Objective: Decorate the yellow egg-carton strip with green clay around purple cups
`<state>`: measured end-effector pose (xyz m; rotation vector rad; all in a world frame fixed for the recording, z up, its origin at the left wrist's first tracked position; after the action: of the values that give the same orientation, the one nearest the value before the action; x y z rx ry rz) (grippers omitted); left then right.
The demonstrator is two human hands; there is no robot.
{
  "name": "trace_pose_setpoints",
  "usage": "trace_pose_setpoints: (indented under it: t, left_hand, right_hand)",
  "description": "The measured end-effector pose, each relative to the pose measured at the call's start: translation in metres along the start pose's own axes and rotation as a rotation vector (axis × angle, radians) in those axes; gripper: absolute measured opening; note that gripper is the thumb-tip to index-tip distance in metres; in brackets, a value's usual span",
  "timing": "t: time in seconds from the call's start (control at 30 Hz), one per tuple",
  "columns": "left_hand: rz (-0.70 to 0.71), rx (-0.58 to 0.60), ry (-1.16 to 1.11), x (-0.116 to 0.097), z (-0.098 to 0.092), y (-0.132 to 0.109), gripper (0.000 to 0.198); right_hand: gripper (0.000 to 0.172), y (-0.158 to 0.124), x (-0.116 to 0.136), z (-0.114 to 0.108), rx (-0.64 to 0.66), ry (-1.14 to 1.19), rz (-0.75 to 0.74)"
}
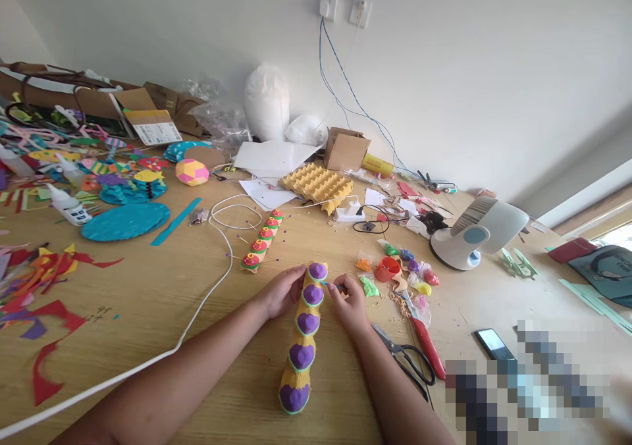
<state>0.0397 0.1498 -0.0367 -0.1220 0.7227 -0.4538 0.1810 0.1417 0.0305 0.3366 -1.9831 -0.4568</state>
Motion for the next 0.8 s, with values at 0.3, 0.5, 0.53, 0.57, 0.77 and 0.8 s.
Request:
trace_pose_setpoints:
  t: [0.3,0.5,0.53,0.57,0.77,0.8]
  left_hand:
    - [0.011,0.009,0.043,-0.0024,0.0015,-0.0025,0.023]
    - [0.036,-0.009,0.097,-0.0026,-0.0008,-0.0018,0.016]
    - [0.042,-0.014,0.096,-0.0028,-0.0016,-0.0013,0.015]
    - [0.045,-0.018,0.094,-0.0027,-0.0024,-0.0009,0.014]
    - [0.030,-0.018,0.095,-0.0010,-0.0040,-0.0013,0.010]
    - [0.028,-0.017,0.091,-0.0013,-0.0034,-0.0019,0.010]
  right_hand:
    - [0.026,-0.0006,-0.0002,0.0003,0.014,-0.025,-0.025]
    - [0.025,-0.0005,0.0019,0.0001,0.011,-0.029,-0.047]
    - [0.025,-0.0005,0.0016,0.0000,0.010,-0.031,-0.046]
    - [0.025,-0.0004,0.0011,0.0001,0.010,-0.035,-0.046]
    - [0.024,0.0003,-0.0002,-0.0005,0.007,-0.051,-0.046]
    - [0.024,0.0004,0.0004,-0.0007,0.006,-0.053,-0.048]
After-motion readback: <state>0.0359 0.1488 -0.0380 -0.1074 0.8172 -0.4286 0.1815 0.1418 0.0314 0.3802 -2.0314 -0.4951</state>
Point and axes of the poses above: each hand's wrist, its own y-axis towards the middle knuckle, its own z-axis out of the palm, x = y × z, the point moved 10 cm from there along y, towards the middle knuckle, and after that the axes turned 6 degrees about -x, right-handed, at the moved point
